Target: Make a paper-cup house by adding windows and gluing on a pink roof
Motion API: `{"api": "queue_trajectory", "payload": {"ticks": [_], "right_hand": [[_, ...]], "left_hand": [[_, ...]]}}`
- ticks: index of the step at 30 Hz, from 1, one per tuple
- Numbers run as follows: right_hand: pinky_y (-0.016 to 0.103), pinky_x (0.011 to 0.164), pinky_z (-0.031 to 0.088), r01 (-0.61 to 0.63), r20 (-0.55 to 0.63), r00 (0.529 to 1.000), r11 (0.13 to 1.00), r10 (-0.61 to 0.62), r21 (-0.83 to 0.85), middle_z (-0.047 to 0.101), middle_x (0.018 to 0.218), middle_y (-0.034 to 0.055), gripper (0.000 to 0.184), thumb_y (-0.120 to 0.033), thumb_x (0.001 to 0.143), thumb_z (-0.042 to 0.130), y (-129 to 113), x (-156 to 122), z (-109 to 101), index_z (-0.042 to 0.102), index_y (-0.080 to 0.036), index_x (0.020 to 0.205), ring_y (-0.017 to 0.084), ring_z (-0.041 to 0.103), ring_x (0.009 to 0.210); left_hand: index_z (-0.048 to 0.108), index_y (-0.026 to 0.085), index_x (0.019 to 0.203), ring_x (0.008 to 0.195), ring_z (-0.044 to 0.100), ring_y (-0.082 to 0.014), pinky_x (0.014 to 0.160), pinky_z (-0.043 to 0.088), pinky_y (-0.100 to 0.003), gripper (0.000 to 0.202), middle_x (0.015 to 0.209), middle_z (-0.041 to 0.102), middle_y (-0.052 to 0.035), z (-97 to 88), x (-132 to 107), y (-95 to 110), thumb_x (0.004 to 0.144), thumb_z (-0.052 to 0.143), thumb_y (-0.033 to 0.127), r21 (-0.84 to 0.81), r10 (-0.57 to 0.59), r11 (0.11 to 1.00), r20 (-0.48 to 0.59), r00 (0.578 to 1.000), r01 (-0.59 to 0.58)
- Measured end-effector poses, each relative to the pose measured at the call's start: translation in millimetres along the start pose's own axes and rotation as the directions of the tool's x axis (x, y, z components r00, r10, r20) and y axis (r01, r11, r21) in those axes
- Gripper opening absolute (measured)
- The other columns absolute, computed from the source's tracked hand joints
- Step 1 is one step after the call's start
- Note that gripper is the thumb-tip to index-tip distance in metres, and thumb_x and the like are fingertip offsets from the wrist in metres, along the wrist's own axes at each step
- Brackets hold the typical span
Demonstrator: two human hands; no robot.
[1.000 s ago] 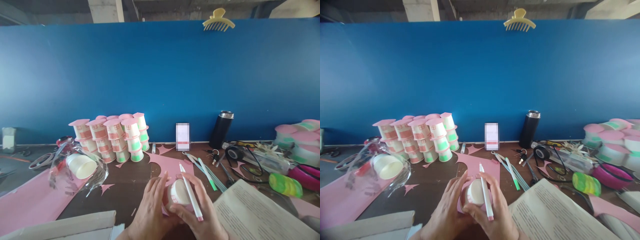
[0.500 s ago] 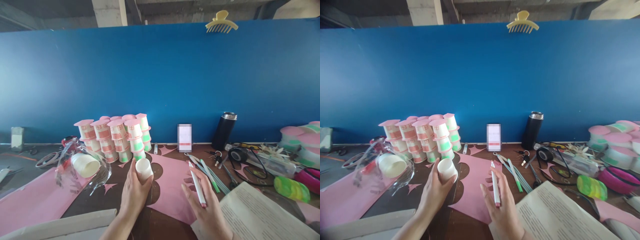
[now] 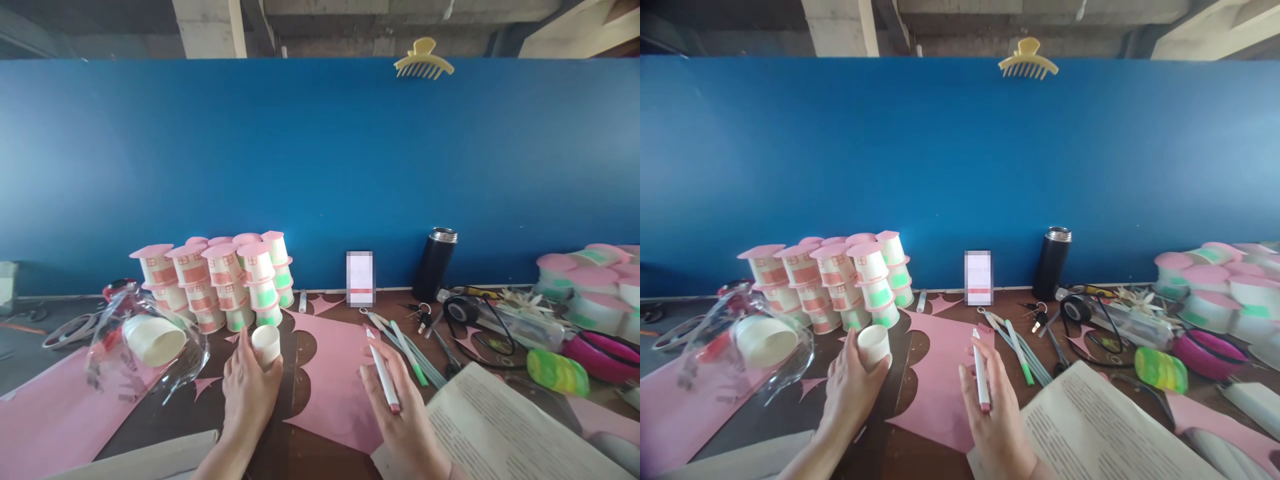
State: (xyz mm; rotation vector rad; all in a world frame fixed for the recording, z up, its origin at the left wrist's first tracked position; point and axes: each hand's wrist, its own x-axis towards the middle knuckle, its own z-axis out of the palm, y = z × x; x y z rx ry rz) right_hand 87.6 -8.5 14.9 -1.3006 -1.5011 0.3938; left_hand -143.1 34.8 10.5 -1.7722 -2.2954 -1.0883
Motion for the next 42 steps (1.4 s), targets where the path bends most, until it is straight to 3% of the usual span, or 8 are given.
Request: {"api": "queue_trajectory", "payload": {"ticks": [6, 10, 14, 16, 20, 29, 35, 42], "right_hand": [[0.035, 0.074, 0.059, -0.105, 0.023, 0.994, 0.976, 0.102, 0.191, 0.062, 0.122, 0.0101, 0.034, -0.044, 0.097, 0.044, 3, 5, -3, 0.054, -0.026, 0.124, 0.02, 0.07, 0.081], [0.032, 0.065, 0.057, -0.186, 0.015, 0.982, 0.964, 0.187, 0.19, 0.067, 0.107, 0.008, 0.034, -0.048, 0.096, 0.044, -2, 4, -6, 0.055, -0.027, 0.121, 0.019, 0.068, 0.073], [0.034, 0.065, 0.056, -0.197, 0.027, 0.98, 0.952, 0.196, 0.233, 0.069, 0.091, 0.0054, 0.035, -0.051, 0.094, 0.046, -2, 2, -4, 0.057, -0.027, 0.118, 0.019, 0.067, 0.068], [0.034, 0.066, 0.055, -0.202, 0.06, 0.979, 0.948, 0.193, 0.246, 0.068, 0.08, 0.0032, 0.034, -0.051, 0.094, 0.047, -2, 2, -1, 0.059, -0.026, 0.114, 0.019, 0.065, 0.065], [0.03, 0.065, 0.053, -0.191, 0.106, 0.98, 0.955, 0.171, 0.225, 0.066, 0.075, 0.0019, 0.034, -0.051, 0.093, 0.048, -4, 2, 1, 0.059, -0.024, 0.112, 0.017, 0.062, 0.062], [0.031, 0.063, 0.053, -0.14, 0.085, 0.989, 0.958, 0.123, 0.251, 0.068, 0.082, 0.0031, 0.033, -0.047, 0.095, 0.047, 5, 1, -2, 0.056, -0.026, 0.118, 0.017, 0.063, 0.061], [0.034, 0.068, 0.053, -0.014, -0.198, 0.978, 0.961, 0.071, 0.276, 0.066, 0.106, 0.0085, 0.036, -0.049, 0.095, 0.047, 6, 15, -16, 0.058, -0.026, 0.119, 0.02, 0.065, 0.077], [0.029, 0.059, 0.049, -0.157, -0.406, 0.851, 0.898, 0.334, 0.41, 0.067, 0.084, 0.0011, 0.04, -0.055, 0.088, 0.055, 12, 40, -43, 0.062, -0.024, 0.111, 0.014, 0.06, 0.059]], "left_hand": [[0.022, 0.005, 0.147, 0.136, 0.033, -0.041, 0.105, 0.032, -0.061, 0.08, 0.14, 0.042, -0.0272, 2.3, 1, -3, 0.085, 0.055, 0.044, -0.097, -0.016, 0.995, -0.122, 0.992, 0.004], [0.031, 0.008, 0.145, 0.137, 0.031, -0.0366, 0.109, 0.031, -0.057, 0.076, 0.139, 0.043, -0.0247, -21.8, 13, 0, 0.084, 0.058, 0.045, -0.234, 0.014, 0.967, -0.333, 0.943, -0.097], [0.045, 0.013, 0.138, 0.12, 0.052, -0.0328, 0.1, 0.045, -0.05, 0.06, 0.131, 0.054, -0.0187, -64.3, 27, 0, 0.087, 0.057, 0.042, -0.333, -0.121, 0.941, -0.474, 0.872, -0.051], [0.057, 0.019, 0.128, 0.109, 0.06, -0.029, 0.097, 0.047, -0.048, 0.045, 0.125, 0.061, -0.0132, -83.0, 32, -3, 0.088, 0.054, 0.041, -0.356, -0.176, 0.935, -0.455, 0.873, 0.003], [0.064, 0.022, 0.116, 0.101, 0.063, -0.0268, 0.091, 0.051, -0.045, 0.036, 0.115, 0.067, -0.0082, -98.9, 35, -8, 0.088, 0.054, 0.041, -0.365, -0.212, 0.931, -0.493, 0.844, 0.021], [0.064, 0.019, 0.106, 0.08, 0.063, -0.0187, 0.07, 0.053, -0.03, 0.028, 0.098, 0.067, -0.0068, -72.0, 40, -8, 0.087, 0.052, 0.035, -0.329, 0.03, 0.93, -0.376, 0.926, -0.163], [0.062, 0.02, 0.109, 0.076, 0.06, -0.0171, 0.067, 0.052, -0.028, 0.024, 0.1, 0.064, -0.0063, -47.9, 25, 13, 0.089, 0.049, 0.025, -0.289, 0.27, 0.884, -0.324, 0.907, -0.367], [0.058, 0.02, 0.113, 0.098, 0.06, -0.0211, 0.085, 0.049, -0.034, 0.029, 0.103, 0.063, -0.0077, -22.5, -9, 57, 0.09, 0.044, 0.01, -0.376, 0.542, 0.729, -0.195, 0.818, -0.572]]}}
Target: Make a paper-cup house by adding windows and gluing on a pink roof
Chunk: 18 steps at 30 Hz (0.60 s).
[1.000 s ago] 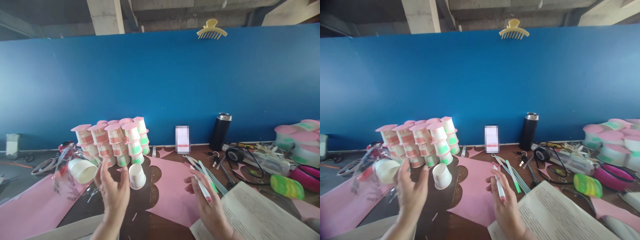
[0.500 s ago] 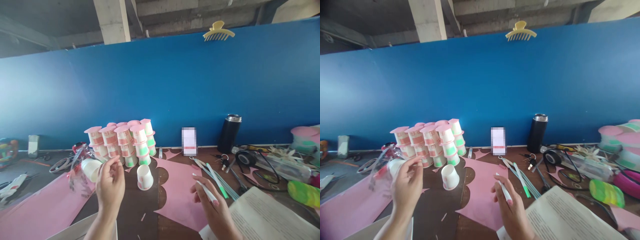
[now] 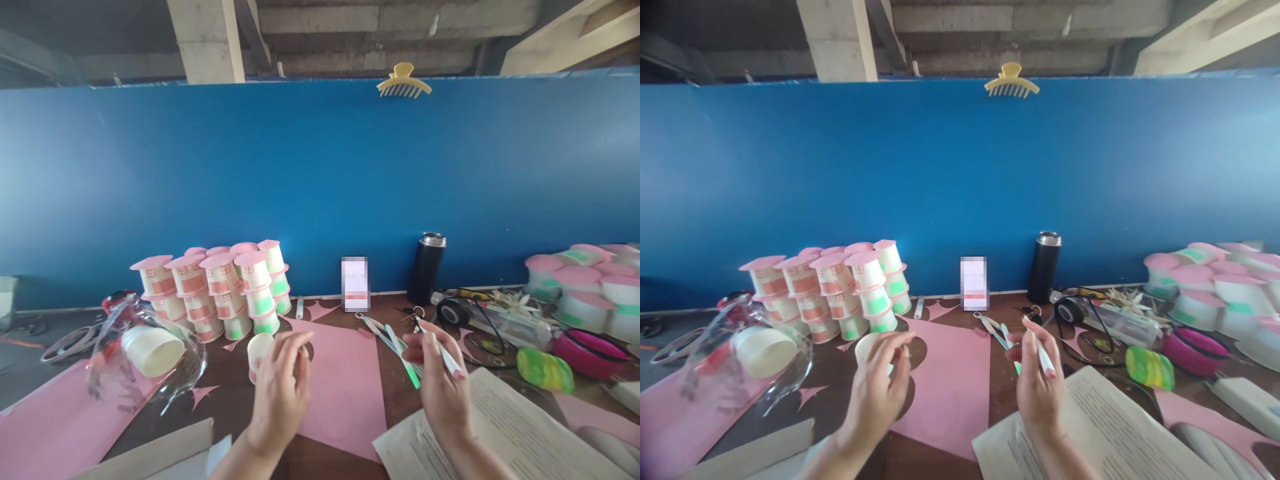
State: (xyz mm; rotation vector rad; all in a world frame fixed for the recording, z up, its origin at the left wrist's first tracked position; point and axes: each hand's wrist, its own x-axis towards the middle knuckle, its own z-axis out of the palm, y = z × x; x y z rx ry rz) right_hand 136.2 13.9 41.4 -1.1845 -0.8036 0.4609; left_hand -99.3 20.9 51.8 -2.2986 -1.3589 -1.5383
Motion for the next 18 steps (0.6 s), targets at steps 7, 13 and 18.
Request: {"api": "queue_trajectory", "payload": {"ticks": [7, 13, 18], "right_hand": [[0.021, 0.049, 0.043, -0.078, -0.102, 0.99, 0.985, 0.094, 0.151, 0.065, 0.078, -0.0016, 0.037, -0.053, 0.086, 0.056, 5, 25, -14, 0.061, -0.023, 0.107, 0.008, 0.049, 0.047], [0.019, 0.047, 0.041, -0.107, -0.152, 0.98, 0.983, 0.13, 0.149, 0.063, 0.075, -0.0026, 0.033, -0.051, 0.087, 0.055, 8, 34, -17, 0.061, -0.022, 0.103, 0.006, 0.045, 0.046], [0.02, 0.046, 0.042, -0.098, -0.12, 0.987, 0.993, 0.106, 0.069, 0.066, 0.076, -0.0006, 0.032, -0.048, 0.084, 0.06, 13, 33, -14, 0.061, -0.022, 0.103, 0.008, 0.049, 0.048]], "left_hand": [[0.066, 0.023, 0.108, 0.098, 0.057, -0.0267, 0.086, 0.049, -0.041, 0.026, 0.103, 0.067, -0.0078, 59.4, -30, 59, 0.085, 0.054, 0.016, -0.184, 0.117, 0.983, 0.607, 0.786, -0.005], [0.055, 0.017, 0.132, 0.11, 0.053, -0.0375, 0.094, 0.044, -0.053, 0.068, 0.122, 0.06, -0.0158, 76.1, -40, 74, 0.075, 0.071, 0.05, 0.083, -0.145, 0.986, 0.863, 0.484, 0.147], [0.066, 0.02, 0.115, 0.108, 0.053, -0.0345, 0.09, 0.046, -0.048, 0.045, 0.116, 0.06, -0.0127, 70.0, -40, 71, 0.08, 0.064, 0.049, 0.061, -0.113, 0.99, 0.871, 0.478, 0.124]]}}
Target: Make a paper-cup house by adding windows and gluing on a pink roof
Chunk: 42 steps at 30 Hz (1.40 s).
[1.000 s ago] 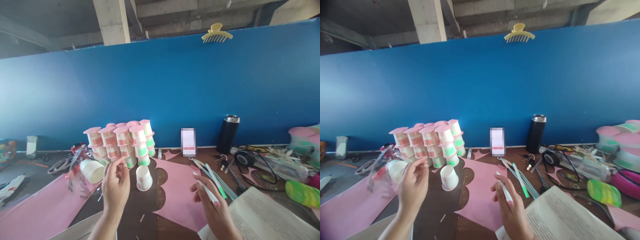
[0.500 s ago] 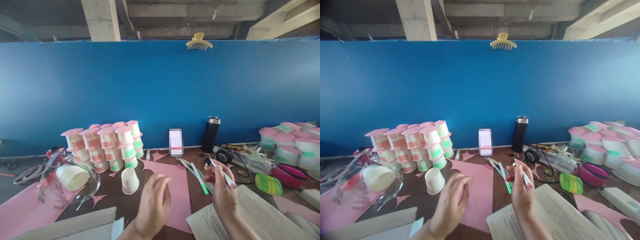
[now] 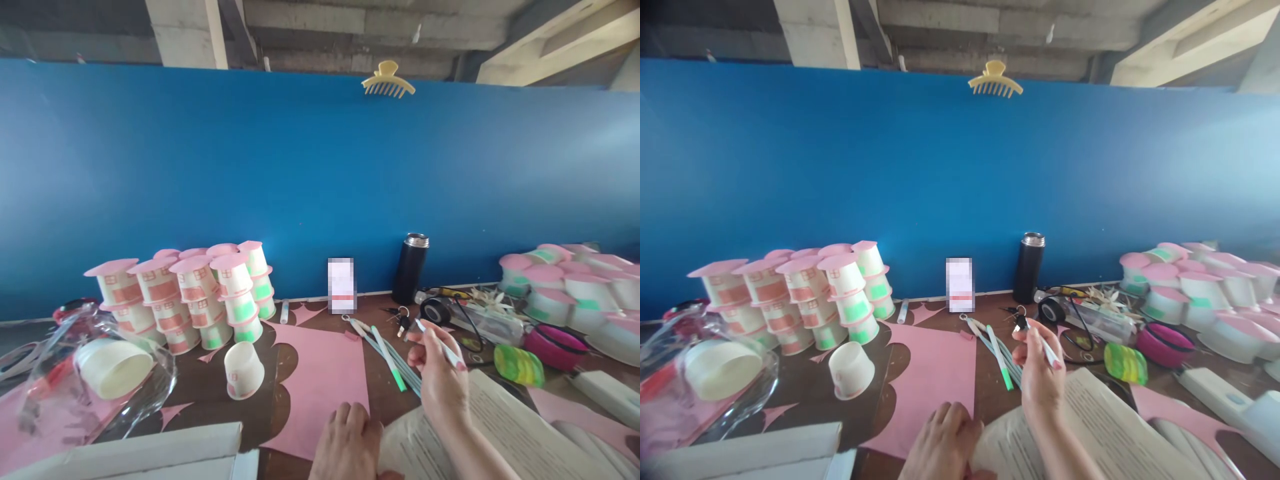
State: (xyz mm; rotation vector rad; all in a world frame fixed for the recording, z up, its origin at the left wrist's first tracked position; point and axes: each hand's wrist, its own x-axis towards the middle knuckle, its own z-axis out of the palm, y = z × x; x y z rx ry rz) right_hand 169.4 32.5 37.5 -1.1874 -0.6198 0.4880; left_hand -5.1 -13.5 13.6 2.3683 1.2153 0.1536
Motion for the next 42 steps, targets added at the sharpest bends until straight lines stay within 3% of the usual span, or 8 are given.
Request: {"api": "queue_trajectory", "payload": {"ticks": [7, 9, 13, 20, 25, 30, 35, 42], "right_hand": [[0.025, 0.049, 0.046, 0.079, 0.166, 0.985, 0.984, -0.053, -0.157, 0.069, 0.083, 0.0032, 0.035, -0.05, 0.082, 0.063, 15, -15, 7, 0.066, -0.022, 0.103, 0.012, 0.056, 0.051], [0.026, 0.051, 0.047, 0.112, 0.216, 0.974, 0.979, -0.074, -0.171, 0.069, 0.085, 0.0035, 0.034, -0.049, 0.083, 0.063, 20, -19, 7, 0.066, -0.023, 0.103, 0.012, 0.056, 0.052], [0.025, 0.048, 0.046, 0.138, 0.262, 0.961, 0.973, -0.087, -0.184, 0.07, 0.083, 0.0031, 0.033, -0.049, 0.085, 0.061, 25, -20, 7, 0.065, -0.024, 0.105, 0.012, 0.054, 0.048], [0.023, 0.044, 0.045, 0.154, 0.306, 0.947, 0.975, -0.099, -0.162, 0.068, 0.077, 0.0012, 0.037, -0.053, 0.085, 0.059, 24, -21, 8, 0.065, -0.022, 0.104, 0.011, 0.052, 0.045], [0.024, 0.043, 0.046, 0.159, 0.318, 0.942, 0.978, -0.109, -0.138, 0.068, 0.073, 0.0007, 0.043, -0.054, 0.086, 0.058, 23, -23, 8, 0.067, -0.019, 0.111, 0.012, 0.052, 0.045], [0.03, 0.064, 0.054, 0.204, 0.351, 0.922, 0.975, -0.162, -0.086, 0.072, 0.087, 0.0073, 0.041, -0.053, 0.086, 0.058, 20, -24, 3, 0.073, -0.02, 0.104, 0.021, 0.066, 0.074], [0.026, 0.052, 0.046, 0.225, 0.494, 0.856, 0.97, -0.151, -0.093, 0.057, 0.057, -0.0014, 0.032, -0.048, 0.09, 0.054, 11, -42, 1, 0.071, -0.021, 0.092, 0.017, 0.057, 0.055], [0.025, 0.054, 0.041, 0.404, 0.627, 0.742, 0.905, -0.237, -0.136, 0.055, 0.069, 0.0, 0.027, -0.04, 0.095, 0.048, 10, -60, 2, 0.058, -0.022, 0.077, 0.016, 0.053, 0.063]], "left_hand": [[0.067, 0.022, 0.103, 0.098, 0.055, -0.0231, 0.084, 0.046, -0.035, 0.029, 0.103, 0.062, -0.0064, -29.4, 16, -13, 0.092, 0.042, 0.014, 0.067, 0.082, 0.996, -0.299, 0.951, -0.065], [0.066, 0.017, 0.102, 0.1, 0.055, -0.0248, 0.084, 0.046, -0.036, 0.035, 0.105, 0.062, -0.0102, -43.6, 37, -15, 0.09, 0.036, 0.004, 0.261, 0.127, 0.964, -0.29, 0.949, -0.049], [0.067, 0.012, 0.098, 0.098, 0.056, -0.0306, 0.078, 0.046, -0.039, 0.026, 0.101, 0.064, -0.015, -60.4, 84, -18, 0.079, 0.052, 0.002, 0.344, 0.16, 0.936, -0.24, 0.958, -0.07], [0.069, 0.012, 0.095, 0.1, 0.056, -0.0328, 0.084, 0.043, -0.043, 0.025, 0.101, 0.067, -0.0175, -56.2, 116, -22, 0.072, 0.061, 0.007, 0.367, 0.177, 0.927, -0.224, 0.958, -0.085], [0.067, 0.013, 0.089, 0.099, 0.058, -0.0309, 0.085, 0.043, -0.042, 0.019, 0.096, 0.067, -0.015, -61.8, 105, -28, 0.075, 0.058, 0.005, 0.272, 0.133, 0.961, -0.323, 0.937, -0.043], [0.063, 0.021, 0.09, 0.083, 0.064, -0.0166, 0.072, 0.047, -0.026, 0.016, 0.09, 0.069, -0.0022, -63.5, 59, -37, 0.086, 0.051, 0.011, 0.084, 0.042, 0.996, -0.425, 0.904, -0.006], [0.063, 0.023, 0.087, 0.074, 0.064, -0.0141, 0.068, 0.049, -0.025, 0.013, 0.085, 0.069, 0.0015, -47.4, 15, -45, 0.086, 0.055, 0.013, -0.172, -0.026, 0.983, -0.486, 0.874, -0.066], [0.063, 0.025, 0.095, 0.084, 0.064, -0.019, 0.076, 0.051, -0.031, 0.016, 0.091, 0.069, -0.0014, -29.1, 12, -64, 0.088, 0.054, 0.013, -0.049, 0.109, 0.983, -0.618, 0.779, -0.176]]}}
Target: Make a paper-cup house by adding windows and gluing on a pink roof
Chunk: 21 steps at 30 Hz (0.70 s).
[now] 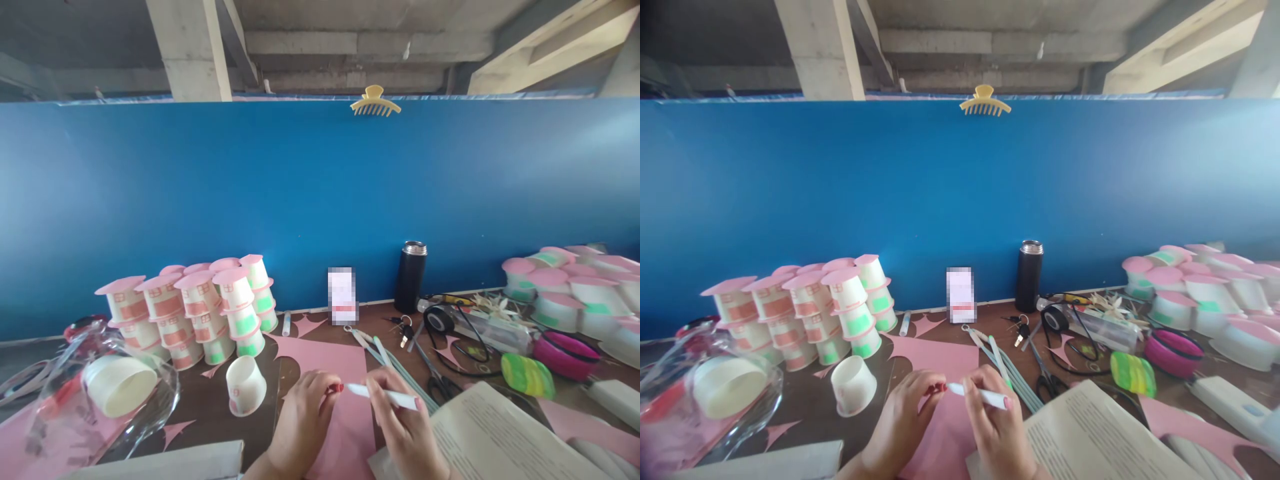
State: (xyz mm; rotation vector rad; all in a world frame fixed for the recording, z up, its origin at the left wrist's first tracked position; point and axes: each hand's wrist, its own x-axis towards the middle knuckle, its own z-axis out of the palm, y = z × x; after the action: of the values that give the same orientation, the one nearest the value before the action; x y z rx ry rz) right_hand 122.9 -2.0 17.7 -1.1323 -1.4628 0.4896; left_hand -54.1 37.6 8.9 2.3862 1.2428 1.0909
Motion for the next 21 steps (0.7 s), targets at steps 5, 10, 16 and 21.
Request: {"api": "queue_trajectory", "payload": {"ticks": [5, 10, 16, 21], "right_hand": [[0.025, 0.054, 0.039, -0.031, 0.013, 0.999, 0.999, 0.031, -0.03, 0.051, 0.068, -0.0004, 0.029, -0.041, 0.096, 0.045, 1.4, 2.0, -2.0, 0.055, -0.022, 0.076, 0.016, 0.05, 0.063], [0.026, 0.058, 0.041, -0.008, 0.06, 0.998, 0.998, 0.012, -0.064, 0.05, 0.068, -0.0011, 0.028, -0.038, 0.097, 0.045, 3.2, 1.8, -0.6, 0.053, -0.023, 0.074, 0.015, 0.048, 0.062], [0.027, 0.066, 0.044, -0.01, 0.142, 0.99, 0.997, 0.022, -0.08, 0.055, 0.074, 0.0001, 0.024, -0.036, 0.098, 0.043, 6.3, 0.5, 2.3, 0.054, -0.023, 0.08, 0.017, 0.053, 0.068], [0.026, 0.068, 0.045, -0.011, 0.122, 0.992, 0.998, 0.019, -0.06, 0.059, 0.076, 0.0005, 0.022, -0.035, 0.097, 0.045, 4.0, 2.3, 3.3, 0.058, -0.022, 0.084, 0.017, 0.056, 0.07]], "left_hand": [[0.062, 0.025, 0.098, 0.089, 0.064, -0.0203, 0.08, 0.052, -0.034, 0.017, 0.096, 0.07, -0.0024, 0.9, -0.6, -7.2, 0.089, 0.053, 0.013, 0.006, 0.055, 0.998, 0.006, 0.998, -0.055], [0.062, 0.024, 0.095, 0.087, 0.064, -0.0213, 0.079, 0.051, -0.036, 0.014, 0.092, 0.07, -0.0024, 1.0, 1.3, -7.6, 0.089, 0.054, 0.014, 0.023, 0.076, 0.997, 0.025, 0.997, -0.077], [0.062, 0.022, 0.094, 0.086, 0.064, -0.022, 0.079, 0.051, -0.038, 0.013, 0.091, 0.069, -0.0037, -1.1, 0.7, -3.3, 0.089, 0.054, 0.013, 0.06, 0.118, 0.991, 0.024, 0.993, -0.119], [0.06, 0.021, 0.09, 0.084, 0.062, -0.0229, 0.078, 0.049, -0.039, 0.009, 0.087, 0.068, -0.004, -1.5, 0.1, 0.4, 0.09, 0.054, 0.015, 0.098, 0.105, 0.989, 0.065, 0.992, -0.111]]}}
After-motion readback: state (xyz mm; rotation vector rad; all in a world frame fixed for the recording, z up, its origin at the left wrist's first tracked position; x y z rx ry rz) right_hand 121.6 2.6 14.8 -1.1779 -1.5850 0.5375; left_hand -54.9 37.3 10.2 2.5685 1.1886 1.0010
